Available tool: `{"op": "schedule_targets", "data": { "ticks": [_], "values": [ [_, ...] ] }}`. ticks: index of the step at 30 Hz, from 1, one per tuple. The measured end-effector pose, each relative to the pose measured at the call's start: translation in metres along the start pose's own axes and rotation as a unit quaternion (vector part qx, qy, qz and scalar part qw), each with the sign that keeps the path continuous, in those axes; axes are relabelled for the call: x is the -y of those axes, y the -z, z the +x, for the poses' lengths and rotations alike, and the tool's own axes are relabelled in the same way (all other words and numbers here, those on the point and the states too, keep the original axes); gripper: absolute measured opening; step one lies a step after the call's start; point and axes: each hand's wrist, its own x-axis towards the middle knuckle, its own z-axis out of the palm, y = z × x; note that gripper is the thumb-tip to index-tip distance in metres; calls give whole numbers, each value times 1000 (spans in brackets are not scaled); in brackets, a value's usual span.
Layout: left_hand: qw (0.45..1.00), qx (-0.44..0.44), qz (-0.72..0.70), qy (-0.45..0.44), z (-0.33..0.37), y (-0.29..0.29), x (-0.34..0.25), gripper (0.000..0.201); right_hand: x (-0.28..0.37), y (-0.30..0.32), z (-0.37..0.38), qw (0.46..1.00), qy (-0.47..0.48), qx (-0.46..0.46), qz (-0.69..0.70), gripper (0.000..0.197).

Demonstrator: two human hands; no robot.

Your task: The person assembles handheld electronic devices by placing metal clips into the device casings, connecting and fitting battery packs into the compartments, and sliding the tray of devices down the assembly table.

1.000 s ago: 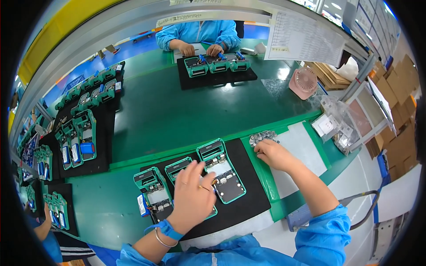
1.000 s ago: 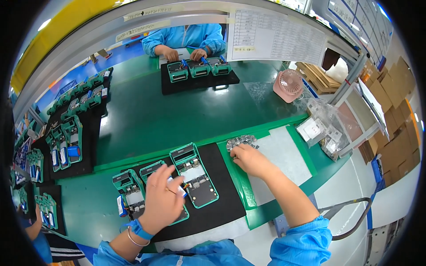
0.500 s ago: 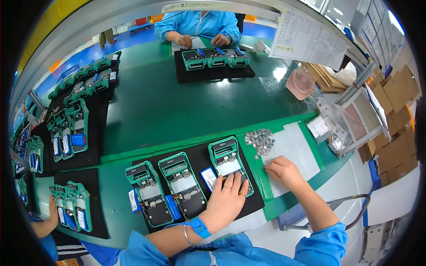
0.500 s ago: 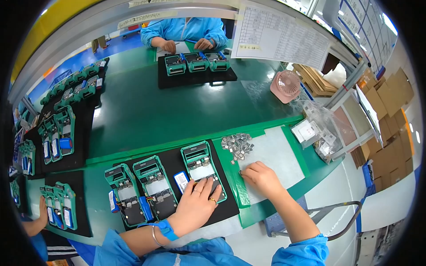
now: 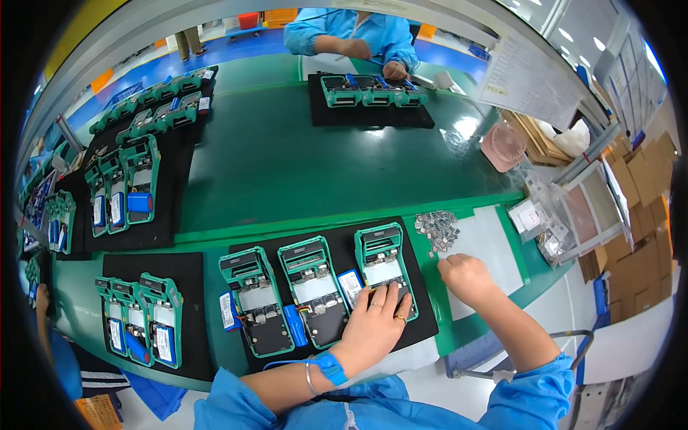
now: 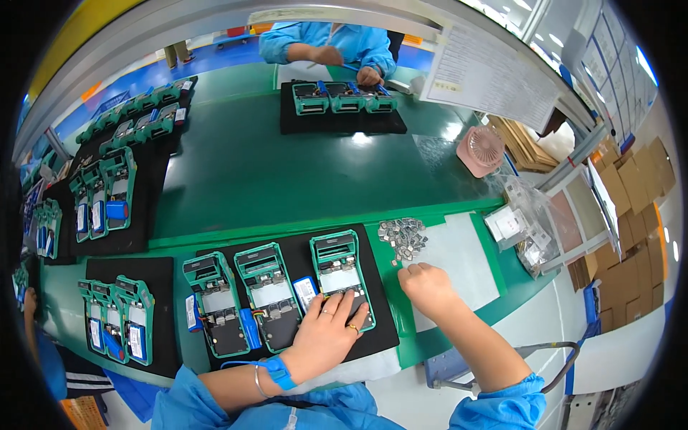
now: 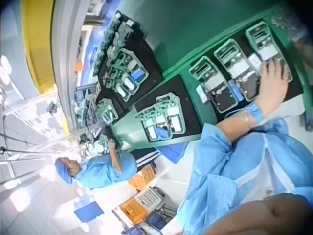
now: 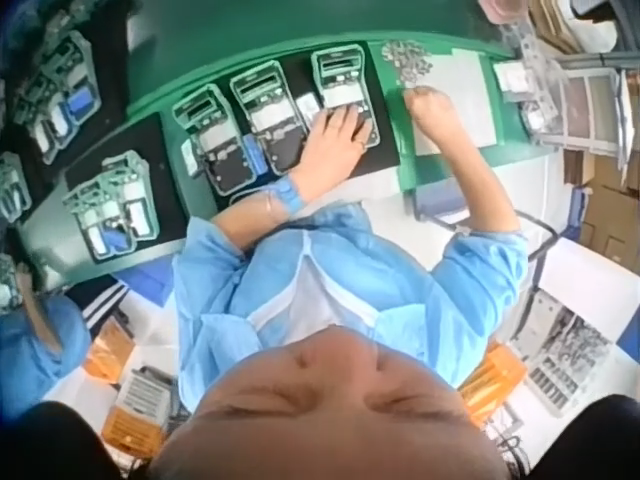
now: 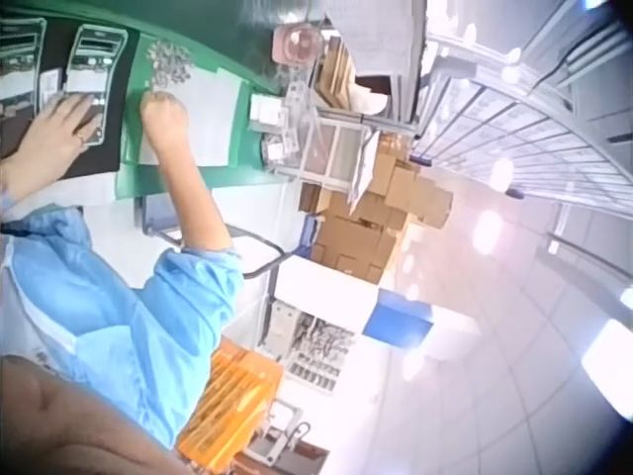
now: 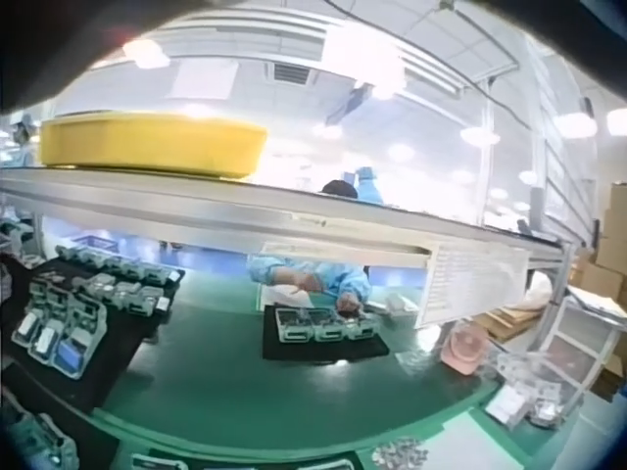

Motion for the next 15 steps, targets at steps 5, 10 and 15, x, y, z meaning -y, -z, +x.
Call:
{"op": "schedule_targets", "data": {
  "ticks": [5, 10, 15],
  "values": [
    [999, -31, -16, -6, -6, -6, 4, 45, 35, 45, 40, 977, 46, -155, 140, 18],
    [996, -75, -48, -19, -8, -10, 3, 38, 51, 20, 56, 980, 103, -144, 94, 23],
    [995, -85, -56, -11, -9, -12, 3, 36, 56, 17, 64, 983, 107, -144, 48, 20]
  ]
}}
